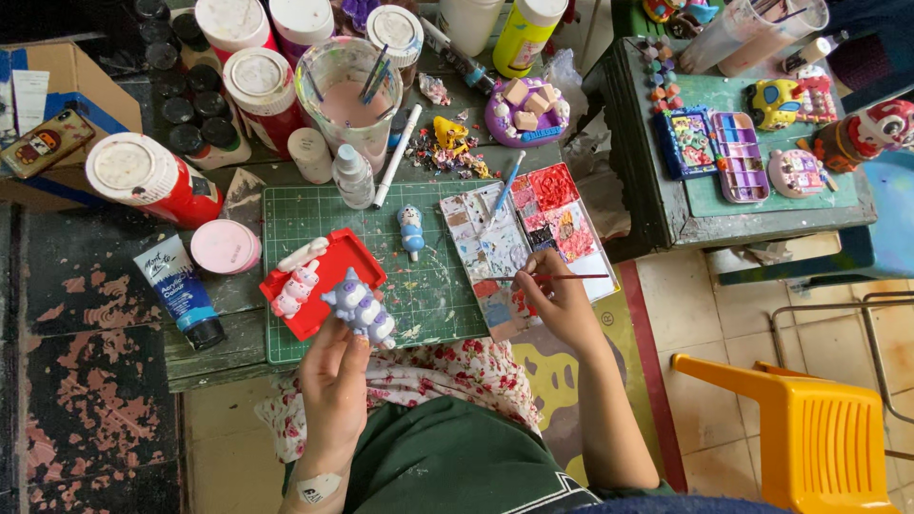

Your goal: The person paints a small purple figurine with white paint using a fine brush. They repeatedly dip the brush into a paint palette to reload paint and carefully apply it to the figurine's surface, rotating the object to reach different areas.

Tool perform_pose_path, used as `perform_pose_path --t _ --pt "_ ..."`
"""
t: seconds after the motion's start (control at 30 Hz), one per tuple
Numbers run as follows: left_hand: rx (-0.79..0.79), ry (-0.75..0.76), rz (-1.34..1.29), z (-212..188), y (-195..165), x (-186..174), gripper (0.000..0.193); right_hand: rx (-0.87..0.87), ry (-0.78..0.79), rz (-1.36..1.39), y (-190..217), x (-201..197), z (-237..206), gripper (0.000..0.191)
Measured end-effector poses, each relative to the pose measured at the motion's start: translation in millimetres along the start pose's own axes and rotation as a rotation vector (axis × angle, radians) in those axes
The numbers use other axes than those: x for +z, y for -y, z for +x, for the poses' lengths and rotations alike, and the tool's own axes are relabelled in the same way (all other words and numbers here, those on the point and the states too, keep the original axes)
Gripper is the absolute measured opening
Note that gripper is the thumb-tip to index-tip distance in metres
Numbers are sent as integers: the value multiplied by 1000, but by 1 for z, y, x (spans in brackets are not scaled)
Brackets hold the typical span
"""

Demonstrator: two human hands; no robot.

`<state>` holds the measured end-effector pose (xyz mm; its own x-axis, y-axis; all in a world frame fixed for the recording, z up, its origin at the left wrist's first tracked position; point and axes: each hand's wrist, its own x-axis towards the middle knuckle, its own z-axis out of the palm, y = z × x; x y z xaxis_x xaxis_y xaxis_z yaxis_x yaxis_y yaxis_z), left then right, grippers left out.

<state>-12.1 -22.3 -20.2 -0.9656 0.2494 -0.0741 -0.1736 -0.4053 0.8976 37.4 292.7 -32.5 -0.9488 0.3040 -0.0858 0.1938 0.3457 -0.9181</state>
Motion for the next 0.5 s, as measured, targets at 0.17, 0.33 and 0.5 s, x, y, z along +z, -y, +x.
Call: perform_pose_path --t 0.17,0.33,0.5 --pt "7 -6 3 -2 3 -3 41 29 8 -90 15 3 1 16" --pt "-9 -9 -22 -2 3 -3 39 136 76 -153 36 -1 -6 11" --pt "-1 5 17 -2 -4 1 40 -161 126 -166 50 -6 -10 15"
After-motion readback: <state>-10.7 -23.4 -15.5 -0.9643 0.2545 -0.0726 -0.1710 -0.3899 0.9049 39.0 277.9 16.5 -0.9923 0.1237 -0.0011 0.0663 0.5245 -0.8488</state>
